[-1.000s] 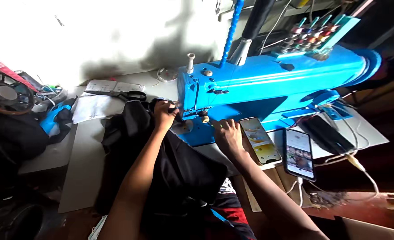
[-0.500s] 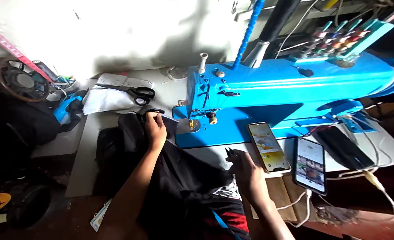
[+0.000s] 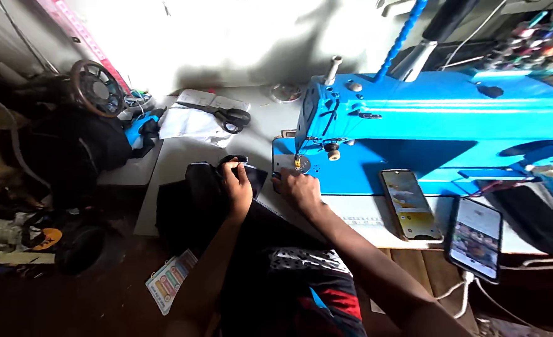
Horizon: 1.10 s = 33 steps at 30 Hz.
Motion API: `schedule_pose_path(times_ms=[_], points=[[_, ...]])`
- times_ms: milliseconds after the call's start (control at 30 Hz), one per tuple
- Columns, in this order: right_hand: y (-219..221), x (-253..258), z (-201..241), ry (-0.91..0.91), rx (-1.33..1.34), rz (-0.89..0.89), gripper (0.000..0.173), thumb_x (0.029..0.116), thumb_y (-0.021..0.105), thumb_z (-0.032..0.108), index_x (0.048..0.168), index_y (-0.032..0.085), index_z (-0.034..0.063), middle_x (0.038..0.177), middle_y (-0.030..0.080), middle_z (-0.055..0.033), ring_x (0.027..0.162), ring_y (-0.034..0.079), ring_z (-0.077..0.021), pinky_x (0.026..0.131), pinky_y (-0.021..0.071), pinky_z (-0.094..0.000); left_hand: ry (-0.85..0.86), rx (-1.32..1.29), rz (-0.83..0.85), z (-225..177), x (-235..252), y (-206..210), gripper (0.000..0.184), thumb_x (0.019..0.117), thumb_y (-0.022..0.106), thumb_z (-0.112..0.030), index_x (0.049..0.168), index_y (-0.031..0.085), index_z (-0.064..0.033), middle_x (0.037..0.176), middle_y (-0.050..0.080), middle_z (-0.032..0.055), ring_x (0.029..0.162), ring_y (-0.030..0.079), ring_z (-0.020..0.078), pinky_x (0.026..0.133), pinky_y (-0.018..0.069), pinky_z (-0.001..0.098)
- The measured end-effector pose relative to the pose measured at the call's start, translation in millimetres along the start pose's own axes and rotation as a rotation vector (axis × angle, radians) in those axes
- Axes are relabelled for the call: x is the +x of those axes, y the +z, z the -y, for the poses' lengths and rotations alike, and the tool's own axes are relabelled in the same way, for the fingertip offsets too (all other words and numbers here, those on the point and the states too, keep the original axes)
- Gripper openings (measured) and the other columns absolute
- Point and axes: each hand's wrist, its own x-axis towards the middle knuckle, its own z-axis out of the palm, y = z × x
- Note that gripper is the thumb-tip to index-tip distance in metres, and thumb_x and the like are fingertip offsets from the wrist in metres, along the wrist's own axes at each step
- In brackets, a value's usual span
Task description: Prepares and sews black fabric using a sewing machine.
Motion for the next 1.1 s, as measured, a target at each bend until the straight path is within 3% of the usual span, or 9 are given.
schedule_pose_path(times_ms=[300,400,467,533,667,767,833,967,1100], points=[[0,-5,-11,-0.013,0.013,-0.077,0.042,0.1042,0.054,0.039,0.097,0.070,0.0008,0.086,0.071,-0.0237,0.082,0.071,-0.0465,0.066,0.0514,-0.0630,0.063,0.011,0.032,1,-1,0,0.024,0.1046,0.052,-0.010,0.114,0.060,0.0107,0.129,0.063,0.0258,0.126,0.061,0.0301,0.108,0.0478,0.0419],[-10,-25,-37,0.094,0.153,-0.201,0.042,0.1014,0.058,0.040,0.099,0.072,0.0009,0.084,0.072,-0.0232,0.081,0.071,-0.0462,0.068,0.0513,-0.0666,0.248,0.109,0.312,-1,-11,0,0.021,0.0956,0.067,-0.015,0.104,0.072,0.0041,0.121,0.068,0.0209,0.121,0.064,0.0307,0.106,0.0508,0.0472],[-13,-39,-50,0.119,0.262,-0.252,0.040,0.1017,0.059,0.038,0.105,0.071,0.0001,0.081,0.070,-0.0204,0.074,0.069,-0.0401,0.067,0.0517,-0.0611,0.342,0.221,0.623,-14,-25,2,0.028,0.0957,0.068,-0.027,0.114,0.076,-0.0066,0.130,0.069,0.0130,0.130,0.059,0.0302,0.112,0.0423,0.0552],[-8,-53,-54,0.043,0.335,-0.279,0.039,0.1018,0.059,0.036,0.109,0.071,-0.0006,0.079,0.070,-0.0171,0.068,0.067,-0.0331,0.063,0.0531,-0.0540,0.396,0.161,0.735,-23,-36,5,0.028,0.0970,0.063,-0.022,0.117,0.076,-0.0074,0.134,0.069,0.0105,0.136,0.056,0.0312,0.117,0.0363,0.0590],[21,-70,-43,-0.050,0.283,-0.213,0.041,0.1022,0.057,0.038,0.122,0.073,0.0061,0.098,0.077,-0.0159,0.083,0.074,-0.0360,0.070,0.0572,-0.0596,0.353,-0.106,0.490,-22,-33,9,0.022,0.0952,0.054,0.002,0.107,0.073,0.0046,0.122,0.070,0.0184,0.112,0.069,0.0221,0.094,0.0586,0.0361],[33,-71,-37,-0.080,0.150,-0.286,0.039,0.1011,0.057,0.036,0.121,0.074,0.0070,0.100,0.077,-0.0158,0.078,0.074,-0.0374,0.062,0.0564,-0.0590,0.335,-0.048,0.414,-29,2,-8,0.020,0.0963,0.056,0.003,0.111,0.071,0.0039,0.119,0.069,0.0184,0.092,0.071,0.0190,0.074,0.0610,0.0321],[33,-72,-35,-0.075,0.122,-0.286,0.039,0.1009,0.058,0.036,0.121,0.074,0.0072,0.099,0.077,-0.0159,0.077,0.074,-0.0377,0.062,0.0562,-0.0588,0.331,0.005,0.462,-31,42,-28,0.025,0.0997,0.053,-0.003,0.118,0.069,0.0031,0.118,0.070,0.0179,0.090,0.070,0.0205,0.078,0.0593,0.0362],[36,-72,-36,-0.082,0.128,-0.303,0.040,0.1006,0.057,0.037,0.121,0.074,0.0072,0.099,0.077,-0.0162,0.077,0.074,-0.0374,0.061,0.0563,-0.0584,0.232,-0.006,0.822,-21,108,-60,0.040,0.0965,0.064,-0.019,0.133,0.064,-0.0034,0.138,0.063,0.0133,0.119,0.062,0.0234,0.094,0.0518,0.0424],[39,-71,-35,-0.098,0.120,-0.343,0.039,0.0997,0.058,0.035,0.119,0.075,0.0062,0.098,0.077,-0.0154,0.074,0.074,-0.0359,0.059,0.0563,-0.0569,0.205,0.032,1.213,-3,108,-47,0.043,0.0834,0.080,-0.008,0.125,0.071,0.0005,0.142,0.060,0.0192,0.139,0.050,0.0302,0.116,0.0387,0.0472]])
